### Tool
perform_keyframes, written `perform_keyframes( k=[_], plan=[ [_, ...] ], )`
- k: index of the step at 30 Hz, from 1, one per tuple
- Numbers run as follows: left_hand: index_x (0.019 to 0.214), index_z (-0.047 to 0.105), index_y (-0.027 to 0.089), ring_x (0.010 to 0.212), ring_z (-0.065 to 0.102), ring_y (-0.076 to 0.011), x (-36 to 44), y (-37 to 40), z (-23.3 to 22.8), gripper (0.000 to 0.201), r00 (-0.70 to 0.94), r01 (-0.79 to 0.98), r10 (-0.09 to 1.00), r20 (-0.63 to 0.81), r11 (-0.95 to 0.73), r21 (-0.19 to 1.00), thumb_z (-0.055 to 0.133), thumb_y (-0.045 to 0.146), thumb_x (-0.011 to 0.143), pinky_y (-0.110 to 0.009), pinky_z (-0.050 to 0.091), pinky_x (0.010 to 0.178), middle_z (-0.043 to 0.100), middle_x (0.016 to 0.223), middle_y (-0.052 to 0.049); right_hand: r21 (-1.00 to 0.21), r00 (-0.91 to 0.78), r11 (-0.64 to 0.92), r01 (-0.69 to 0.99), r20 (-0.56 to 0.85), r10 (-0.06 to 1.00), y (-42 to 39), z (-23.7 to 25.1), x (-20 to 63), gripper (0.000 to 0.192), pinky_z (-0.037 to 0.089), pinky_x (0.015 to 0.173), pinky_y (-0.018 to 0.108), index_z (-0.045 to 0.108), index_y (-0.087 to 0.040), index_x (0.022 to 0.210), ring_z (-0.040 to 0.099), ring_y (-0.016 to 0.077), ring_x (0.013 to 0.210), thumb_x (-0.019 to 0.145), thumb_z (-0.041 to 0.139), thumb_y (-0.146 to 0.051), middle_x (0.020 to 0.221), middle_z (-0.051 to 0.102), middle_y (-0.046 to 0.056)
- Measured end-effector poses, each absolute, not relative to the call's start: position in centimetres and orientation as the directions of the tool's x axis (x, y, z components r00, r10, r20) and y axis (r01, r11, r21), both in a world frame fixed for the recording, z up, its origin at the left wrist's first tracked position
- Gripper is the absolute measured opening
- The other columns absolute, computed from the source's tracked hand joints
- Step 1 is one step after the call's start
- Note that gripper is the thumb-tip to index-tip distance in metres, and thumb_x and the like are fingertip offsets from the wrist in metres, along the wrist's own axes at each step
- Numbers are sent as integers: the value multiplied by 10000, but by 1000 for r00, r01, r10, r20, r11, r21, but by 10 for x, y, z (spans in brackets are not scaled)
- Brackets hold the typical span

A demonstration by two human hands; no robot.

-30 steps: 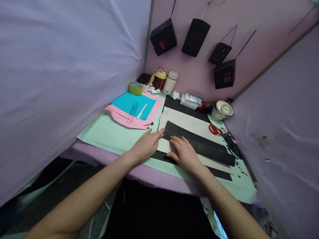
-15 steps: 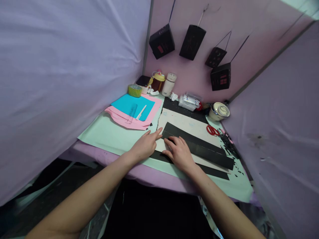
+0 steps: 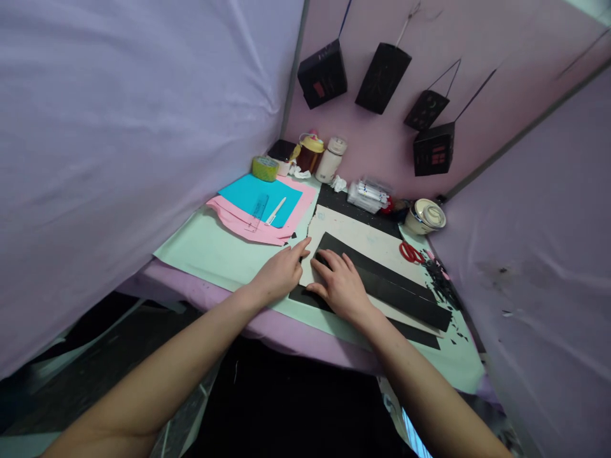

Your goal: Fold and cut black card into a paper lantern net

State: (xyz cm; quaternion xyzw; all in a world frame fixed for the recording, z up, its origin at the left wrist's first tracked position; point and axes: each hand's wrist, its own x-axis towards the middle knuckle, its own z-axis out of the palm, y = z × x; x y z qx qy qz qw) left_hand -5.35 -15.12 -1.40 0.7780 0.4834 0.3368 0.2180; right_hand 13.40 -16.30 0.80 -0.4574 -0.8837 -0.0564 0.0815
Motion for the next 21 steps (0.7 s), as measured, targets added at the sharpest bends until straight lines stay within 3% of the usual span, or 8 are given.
perform_keyframes(
  k=[4,10,15,18,21],
  plan=[
    [1429,308,164,1159,567,-192,-51,-151,-13,628,297,596,901,316,-434,675,375,67,813,-349,449,983,628,1238,-66,66,-627,627,776,180,758,-161,10,129,540,236,1102,510,488,-175,1317,424,267,1288,922,411,-535,1375,509,125],
    [1378,391,152,1132,584,-183,-47,-151,3,583,297,533,884,361,-467,706,392,82,799,-332,447,988,631,1231,-64,106,-653,644,757,156,742,-163,19,121,657,194,1109,535,526,-108,1267,498,299,1210,866,449,-623,1284,568,196],
    [1405,364,193,1217,524,-191,-26,-135,23,512,417,498,819,394,-568,655,404,225,896,-334,425,1004,566,1323,-63,-51,-595,609,792,163,787,-167,8,128,739,258,1098,497,449,-111,1349,395,302,1310,837,485,-642,1382,485,177],
    [1418,354,191,1315,425,-220,-5,-118,24,547,628,478,731,266,-633,609,425,405,919,-342,365,1055,440,1445,-80,-154,-578,597,788,152,802,-167,0,133,744,318,1068,467,441,-136,1369,397,312,1304,812,550,-617,1366,503,164],
    [1445,301,149,1391,296,-225,8,-106,16,604,746,487,650,144,-681,547,380,461,934,-390,217,1136,371,1483,-111,-234,-570,592,771,160,806,-167,0,136,734,346,1048,464,418,-166,1395,409,317,1290,814,568,-588,1372,497,153]
  ],
)
